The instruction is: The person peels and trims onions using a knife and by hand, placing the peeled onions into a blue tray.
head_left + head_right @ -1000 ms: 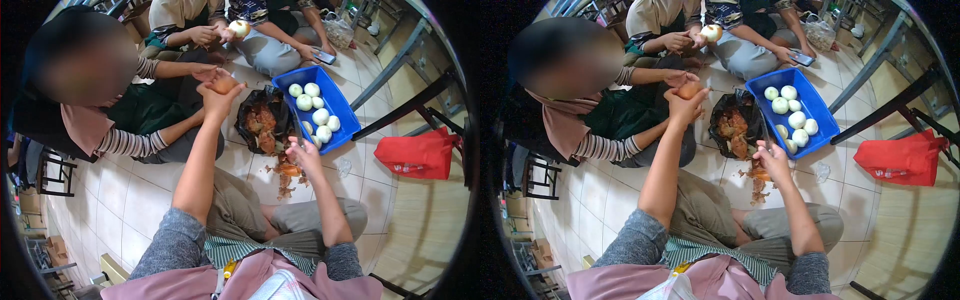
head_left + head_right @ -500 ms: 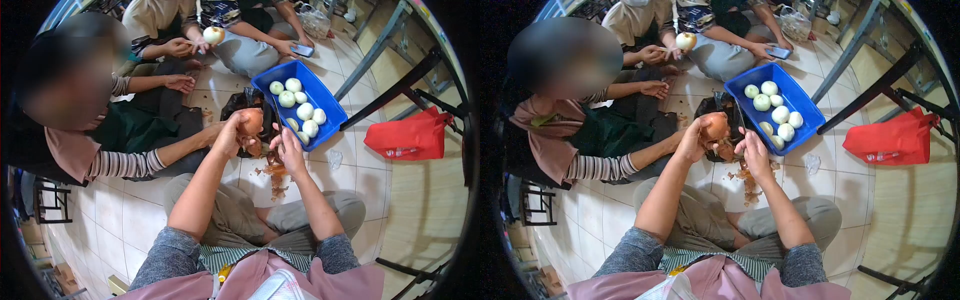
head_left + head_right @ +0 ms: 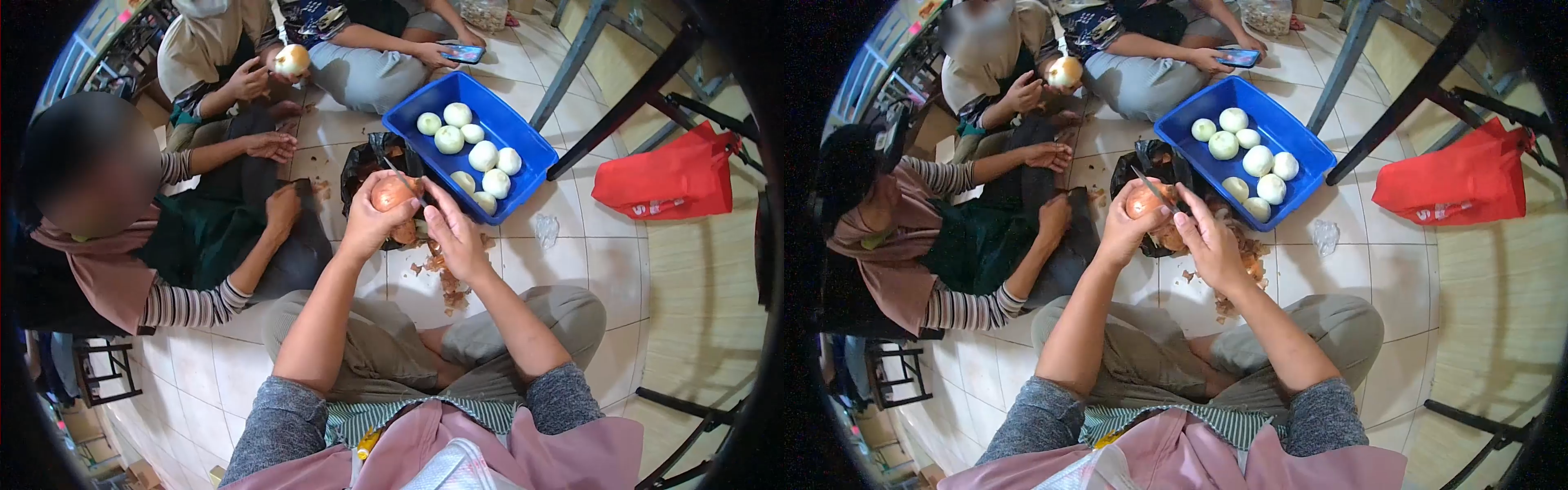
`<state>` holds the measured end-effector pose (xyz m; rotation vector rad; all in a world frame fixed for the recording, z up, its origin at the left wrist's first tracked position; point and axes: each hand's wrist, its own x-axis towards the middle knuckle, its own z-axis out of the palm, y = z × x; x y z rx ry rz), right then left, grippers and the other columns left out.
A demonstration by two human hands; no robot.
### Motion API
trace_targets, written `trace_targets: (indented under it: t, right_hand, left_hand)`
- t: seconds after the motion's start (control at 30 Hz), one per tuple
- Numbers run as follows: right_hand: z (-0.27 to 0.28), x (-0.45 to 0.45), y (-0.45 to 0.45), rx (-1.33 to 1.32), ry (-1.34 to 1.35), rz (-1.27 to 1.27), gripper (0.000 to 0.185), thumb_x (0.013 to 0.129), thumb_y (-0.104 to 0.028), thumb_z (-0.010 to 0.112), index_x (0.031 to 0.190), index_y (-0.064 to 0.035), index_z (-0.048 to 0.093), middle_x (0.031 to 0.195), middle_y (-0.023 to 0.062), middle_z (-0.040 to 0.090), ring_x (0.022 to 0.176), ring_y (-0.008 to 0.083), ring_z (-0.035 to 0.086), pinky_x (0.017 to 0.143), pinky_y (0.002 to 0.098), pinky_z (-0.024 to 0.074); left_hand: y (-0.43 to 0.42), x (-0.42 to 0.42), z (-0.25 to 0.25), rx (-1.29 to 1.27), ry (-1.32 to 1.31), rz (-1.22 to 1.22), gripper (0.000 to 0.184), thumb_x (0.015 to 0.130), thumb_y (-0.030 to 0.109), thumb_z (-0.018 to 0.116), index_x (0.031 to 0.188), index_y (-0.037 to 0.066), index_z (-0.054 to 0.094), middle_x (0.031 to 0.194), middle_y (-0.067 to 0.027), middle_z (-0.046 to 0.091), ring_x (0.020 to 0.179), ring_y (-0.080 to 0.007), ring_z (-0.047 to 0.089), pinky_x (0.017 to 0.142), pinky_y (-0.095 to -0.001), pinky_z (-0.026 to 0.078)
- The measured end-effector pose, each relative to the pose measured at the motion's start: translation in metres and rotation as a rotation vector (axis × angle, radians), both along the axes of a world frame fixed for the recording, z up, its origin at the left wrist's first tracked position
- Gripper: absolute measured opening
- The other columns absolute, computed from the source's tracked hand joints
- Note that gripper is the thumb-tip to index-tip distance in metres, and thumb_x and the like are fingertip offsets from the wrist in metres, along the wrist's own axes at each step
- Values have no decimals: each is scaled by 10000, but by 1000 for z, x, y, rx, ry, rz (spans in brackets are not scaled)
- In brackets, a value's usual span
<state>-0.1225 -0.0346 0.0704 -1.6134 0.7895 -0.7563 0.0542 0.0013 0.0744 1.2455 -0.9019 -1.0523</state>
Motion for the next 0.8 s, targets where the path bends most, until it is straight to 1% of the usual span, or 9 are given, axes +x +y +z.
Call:
trace_targets:
  t: [0.07, 0.1, 0.23, 0.4, 0.47, 0.57, 0.67, 0.7, 0.8]
  right_hand:
    - [2, 0, 4, 40, -24, 2, 536, 1042, -399, 451, 1461, -66, 422, 1388, 195, 552, 1234, 282, 585, 1021, 363, 435]
    - [3, -1, 6, 51, -27, 0, 540, 1043, -401, 449, 1465, -67, 416, 1380, 194, 557, 1221, 282, 592, 1014, 362, 439]
    - [-1, -5, 13, 85, -25, -5, 547, 1036, -427, 458, 1464, -90, 405, 1231, 172, 640, 1104, 259, 653, 923, 355, 487]
    - [1, -3, 15, 78, -70, -50, 522, 1028, -438, 476, 1422, -99, 435, 1093, 133, 681, 990, 221, 682, 846, 346, 511]
    - [3, -3, 15, 85, -73, -69, 514, 1025, -438, 484, 1408, -97, 445, 1054, 117, 684, 946, 185, 677, 829, 326, 514]
    - [2, -6, 10, 203, -46, -2, 475, 1026, -416, 501, 1374, -95, 463, 968, 79, 678, 849, 114, 639, 760, 283, 513]
    - [1, 2, 13, 331, -294, -77, 431, 1029, -386, 516, 1337, -87, 475, 908, 40, 655, 792, 60, 580, 684, 235, 483]
    - [2, 2, 12, 314, -276, -77, 417, 1029, -377, 519, 1324, -85, 476, 913, 37, 652, 790, 58, 573, 673, 229, 472]
    - [6, -2, 7, 277, -256, -55, 405, 1031, -359, 525, 1319, -78, 477, 927, 22, 641, 789, 50, 555, 653, 214, 446]
  left_hand:
    - [2, -2, -1, -33, 4, -16, 496, 752, 148, 835, 1159, 37, 573, 1088, -44, 640, 1001, -115, 609, 889, -284, 500]
    - [3, -3, -1, -31, -10, -15, 503, 752, 147, 834, 1165, 40, 567, 1101, -44, 634, 1011, -117, 607, 904, -289, 493]
    - [9, -5, 2, -17, -37, -63, 505, 762, 160, 827, 1171, 43, 556, 1089, -40, 632, 1001, -117, 607, 910, -287, 488]
    - [8, -7, 5, -22, -55, -86, 499, 784, 181, 812, 1179, 43, 541, 1081, -43, 628, 997, -116, 605, 899, -288, 490]
    - [7, -9, 9, -29, -95, -85, 512, 785, 192, 814, 1187, 43, 533, 1081, -53, 627, 997, -121, 606, 891, -291, 495]
    - [10, -9, 12, -24, -147, -108, 516, 802, 189, 799, 1214, 48, 520, 1101, -58, 619, 1025, -134, 602, 912, -292, 490]
    - [12, -11, 16, -60, -316, -130, 517, 820, 179, 785, 1233, 46, 503, 1125, -69, 610, 1044, -143, 596, 925, -295, 486]
    - [14, -14, 17, -76, -393, -138, 518, 825, 177, 783, 1236, 43, 497, 1133, -73, 608, 1046, -144, 594, 926, -296, 486]
    - [13, -21, 13, -136, -362, -85, 502, 836, 153, 765, 1240, 38, 490, 1153, -80, 602, 1045, -147, 592, 926, -296, 486]
